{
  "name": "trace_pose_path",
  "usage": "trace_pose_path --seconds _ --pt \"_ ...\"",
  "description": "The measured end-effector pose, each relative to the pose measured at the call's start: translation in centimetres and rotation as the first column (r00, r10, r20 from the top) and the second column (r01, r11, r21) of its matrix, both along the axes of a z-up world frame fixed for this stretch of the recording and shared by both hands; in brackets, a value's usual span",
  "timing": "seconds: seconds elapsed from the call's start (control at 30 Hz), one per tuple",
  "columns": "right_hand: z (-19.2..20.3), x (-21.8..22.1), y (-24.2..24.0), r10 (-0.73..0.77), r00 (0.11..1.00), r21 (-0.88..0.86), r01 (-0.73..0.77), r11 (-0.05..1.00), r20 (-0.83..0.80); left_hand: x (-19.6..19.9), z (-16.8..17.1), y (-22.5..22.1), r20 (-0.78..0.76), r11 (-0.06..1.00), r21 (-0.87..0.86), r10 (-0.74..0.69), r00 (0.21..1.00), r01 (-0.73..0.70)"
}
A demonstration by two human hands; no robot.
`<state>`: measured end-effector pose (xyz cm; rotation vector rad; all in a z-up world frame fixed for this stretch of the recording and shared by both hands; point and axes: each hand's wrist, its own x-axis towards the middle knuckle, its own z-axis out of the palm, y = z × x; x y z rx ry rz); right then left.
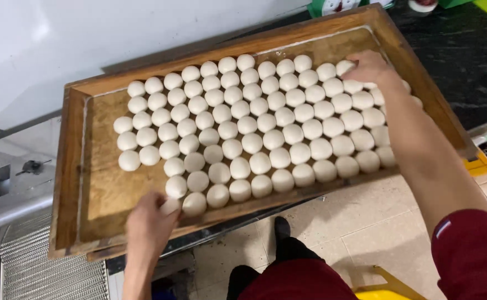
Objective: Feeding dough balls into a molding machine and arranging the shaped dough onto baking trays.
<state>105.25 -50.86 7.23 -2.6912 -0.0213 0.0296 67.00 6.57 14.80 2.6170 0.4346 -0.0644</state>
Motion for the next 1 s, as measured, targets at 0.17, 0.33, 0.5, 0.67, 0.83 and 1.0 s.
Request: trace_pose_path --seconds 0.17,0.33,0.5,0.67,0.83,1.0 --pt "-1.4 5.2 -0.1 0.235 0.943 -0.13 -0.27 0.954 -0.234 -2.1 1.3 3.9 0.311 0.938 -0.316 0.246 0.918 -0.144" --pt "-1.8 2.0 0.2 0.309 0.949 -0.13 -0.299 0.945 0.065 1.7 -3.2 6.4 -0.173 -0.076 -0.984 0.577 0.798 -0.159" --pt "-4.1 -3.4 7.1 0.415 0.909 0.161 -0.405 0.9 -0.033 4.2 -7.7 5.3 0.005 0.797 -0.559 0.28 0.96 -0.229" --pt "-5.2 -3.5 8.5 0.416 0.907 0.434 -0.348 0.831 -0.069 6.3 -5.9 1.3 -0.059 0.939 -0.299 0.162 0.985 -0.173" --pt "-2.8 -1.2 20.0 0.402 0.912 0.638 -0.264 0.723 -0.078 2.7 -3.2 2.0 0.219 0.976 -0.215 0.059 0.974 -0.01" --pt "1.8 -5.2 49.3 0.561 0.798 0.916 -0.026 0.4 -0.222 -1.0 1.8 14.3 0.502 0.915 -0.404 0.233 0.833 -0.012"
